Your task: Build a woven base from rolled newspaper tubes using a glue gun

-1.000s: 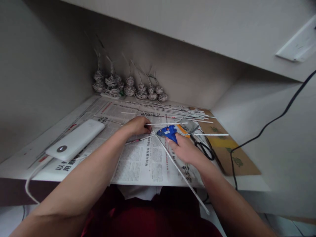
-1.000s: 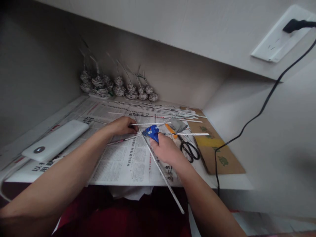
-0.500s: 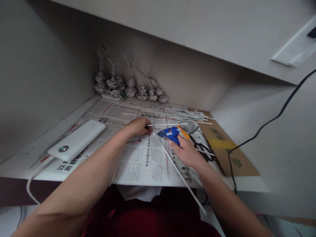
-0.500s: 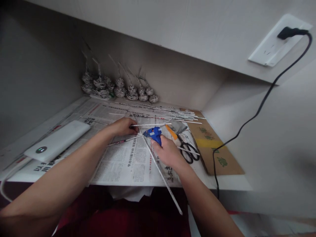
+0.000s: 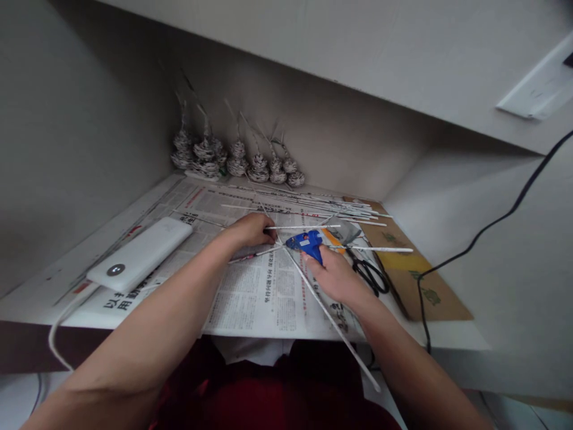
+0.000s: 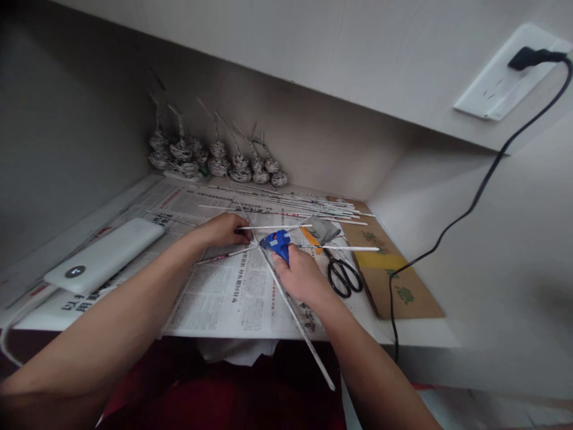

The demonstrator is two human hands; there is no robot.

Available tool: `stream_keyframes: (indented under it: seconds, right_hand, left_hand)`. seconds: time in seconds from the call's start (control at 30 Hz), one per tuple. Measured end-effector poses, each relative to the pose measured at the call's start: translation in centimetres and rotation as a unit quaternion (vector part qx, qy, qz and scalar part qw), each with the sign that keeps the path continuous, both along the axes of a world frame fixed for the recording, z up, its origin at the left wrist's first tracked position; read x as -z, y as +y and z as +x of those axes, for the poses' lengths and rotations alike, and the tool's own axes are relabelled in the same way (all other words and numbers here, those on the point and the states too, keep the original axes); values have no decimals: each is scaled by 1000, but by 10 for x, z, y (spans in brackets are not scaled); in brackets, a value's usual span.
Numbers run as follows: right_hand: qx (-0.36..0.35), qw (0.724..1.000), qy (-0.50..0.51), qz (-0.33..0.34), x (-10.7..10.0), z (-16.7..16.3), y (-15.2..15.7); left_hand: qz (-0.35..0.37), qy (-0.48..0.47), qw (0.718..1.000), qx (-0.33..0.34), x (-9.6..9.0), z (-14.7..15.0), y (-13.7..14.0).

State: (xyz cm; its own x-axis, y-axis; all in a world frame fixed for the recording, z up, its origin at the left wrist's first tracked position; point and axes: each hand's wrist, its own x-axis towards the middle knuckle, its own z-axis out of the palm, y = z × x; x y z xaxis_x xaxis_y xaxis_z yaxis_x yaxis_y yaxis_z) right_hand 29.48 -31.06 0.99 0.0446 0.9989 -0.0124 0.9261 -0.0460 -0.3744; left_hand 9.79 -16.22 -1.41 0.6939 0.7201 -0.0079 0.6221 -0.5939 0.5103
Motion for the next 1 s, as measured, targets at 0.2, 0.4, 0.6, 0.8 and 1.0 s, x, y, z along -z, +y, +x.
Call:
stream_keyframes:
  seconds: [0.2, 0.4, 0.6, 0.8, 1.0]
  right_hand:
    - [-11, 999, 31, -2, 2, 5, 3]
    - [-6, 999, 48, 5, 10, 7, 0]
    - [-2, 996, 87, 10, 18, 7, -4]
    - [2, 994, 107, 19, 20, 7, -6]
    - [4, 993, 120, 19, 19, 6, -6]
  left_hand:
    - [255, -60, 959, -106, -22, 1, -10]
    - [310, -299, 880, -203, -46, -9, -29]
    - [74, -497, 840, -207, -46, -5, -27]
    - [-104, -478, 860, -147, -38, -1, -18]
    - [-143, -449, 871, -141, -33, -1, -19]
